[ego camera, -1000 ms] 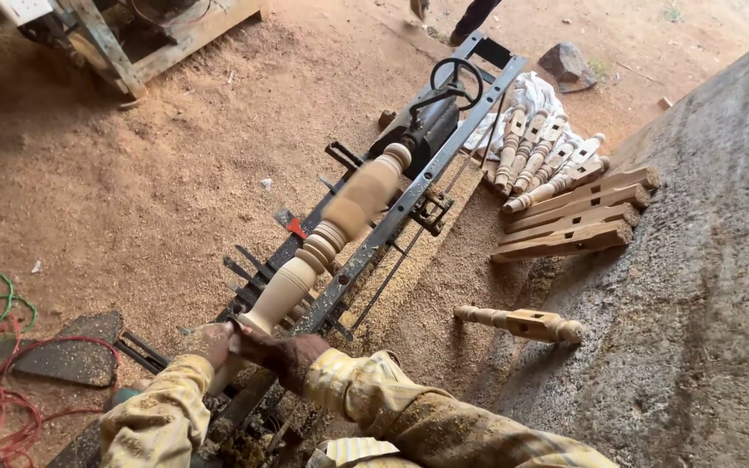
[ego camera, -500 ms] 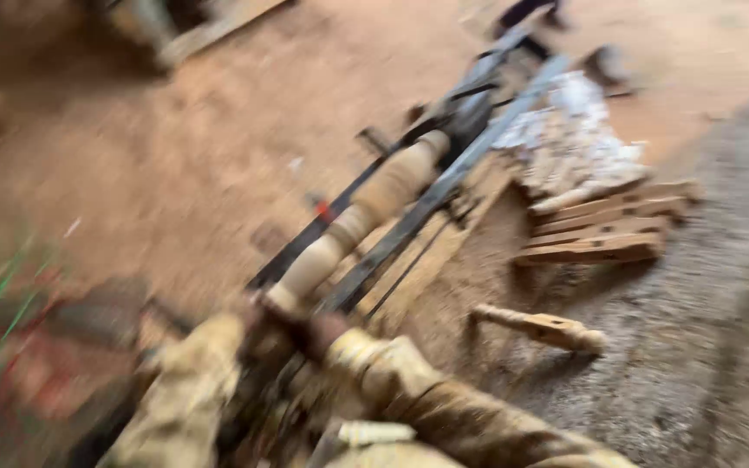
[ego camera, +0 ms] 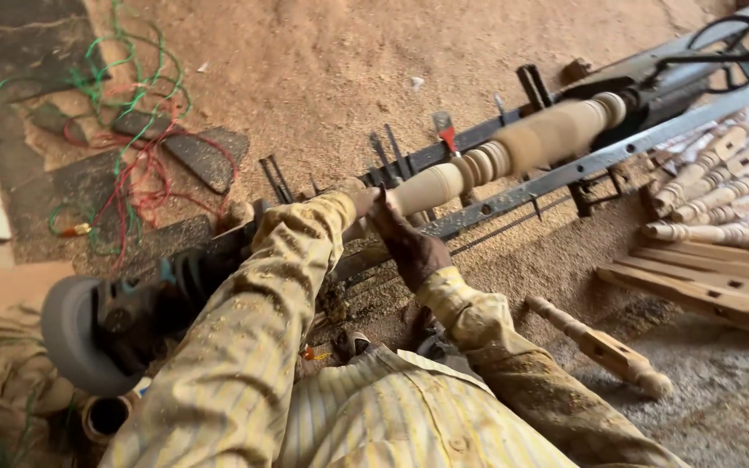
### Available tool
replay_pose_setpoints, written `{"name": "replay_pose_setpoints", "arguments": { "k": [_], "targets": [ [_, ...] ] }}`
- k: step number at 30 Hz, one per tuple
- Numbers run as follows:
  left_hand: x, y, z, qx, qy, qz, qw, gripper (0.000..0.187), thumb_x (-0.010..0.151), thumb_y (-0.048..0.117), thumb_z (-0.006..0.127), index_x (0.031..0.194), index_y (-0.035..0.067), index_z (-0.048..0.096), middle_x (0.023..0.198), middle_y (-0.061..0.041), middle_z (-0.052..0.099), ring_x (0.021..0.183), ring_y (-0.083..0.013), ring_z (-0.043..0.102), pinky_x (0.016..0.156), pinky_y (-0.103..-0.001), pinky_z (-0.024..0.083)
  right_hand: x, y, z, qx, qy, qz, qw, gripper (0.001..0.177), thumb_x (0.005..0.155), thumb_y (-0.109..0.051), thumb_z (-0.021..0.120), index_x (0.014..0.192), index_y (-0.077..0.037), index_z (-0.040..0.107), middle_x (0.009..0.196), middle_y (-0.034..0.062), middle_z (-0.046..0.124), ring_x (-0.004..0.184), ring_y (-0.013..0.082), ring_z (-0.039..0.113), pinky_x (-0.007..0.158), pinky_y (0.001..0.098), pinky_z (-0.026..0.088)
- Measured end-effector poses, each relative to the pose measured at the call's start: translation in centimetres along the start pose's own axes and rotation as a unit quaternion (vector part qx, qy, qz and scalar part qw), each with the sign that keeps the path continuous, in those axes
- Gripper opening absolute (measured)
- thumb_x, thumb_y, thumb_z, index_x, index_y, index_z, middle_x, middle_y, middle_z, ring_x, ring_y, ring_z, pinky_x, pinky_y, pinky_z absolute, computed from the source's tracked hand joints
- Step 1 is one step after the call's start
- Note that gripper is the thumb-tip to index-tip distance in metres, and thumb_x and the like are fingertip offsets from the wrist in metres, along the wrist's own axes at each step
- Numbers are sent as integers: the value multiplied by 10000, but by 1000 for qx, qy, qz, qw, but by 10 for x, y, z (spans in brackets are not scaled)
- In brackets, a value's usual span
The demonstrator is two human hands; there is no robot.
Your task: The person uses a hand chisel against a spinning wooden furniture leg mounted on a lathe, shaping and smoothing the turned profile while the wood rotates. They steady the tool with both hands, work along the length of the leg, then stop the lathe and handle the finished turned piece.
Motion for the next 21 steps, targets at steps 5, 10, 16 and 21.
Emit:
{"name": "replay_pose_setpoints", "arguments": {
  "k": [5,10,16,21],
  "targets": [
    [48,2,-22,-53,37,-5,998,496,993,491,577,1353,158,655,1373,-179,681,1295,-315,638,1093,-509,503,17,58,57,31,-51,22,998,393,991,-103,586,1379,-166,603,1070,223,739,895,369,722,761,459,580],
    [77,-166,-66,-74,94,-82,989,544,982,533,618,1340,128,683,1350,-191,724,1282,-297,674,1097,-485,527,79,-59,99,136,-77,-81,984,406,997,-111,584,1401,-146,579,1202,202,677,1073,331,639,901,441,471],
    [0,-101,-78,1,11,-112,994,565,943,543,527,1392,208,603,1424,-115,597,1310,-273,571,1105,-472,445,17,-1,27,154,-87,-57,983,538,994,-79,538,1521,-156,467,1455,153,567,1331,245,508,1112,397,301],
    [-31,-112,-139,59,65,-181,980,611,917,530,564,1390,143,579,1412,-123,536,1299,-282,505,1060,-455,405,11,21,-6,168,-43,-61,983,579,988,-123,583,1551,-197,468,1394,83,661,1166,260,649,978,373,512]
  ]
}}
Point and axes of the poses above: each hand's wrist, its own x-axis towards the middle knuckle, its own z-axis out of the palm, y = z × x, the point moved 8 cm from there along x, towards the middle knuckle
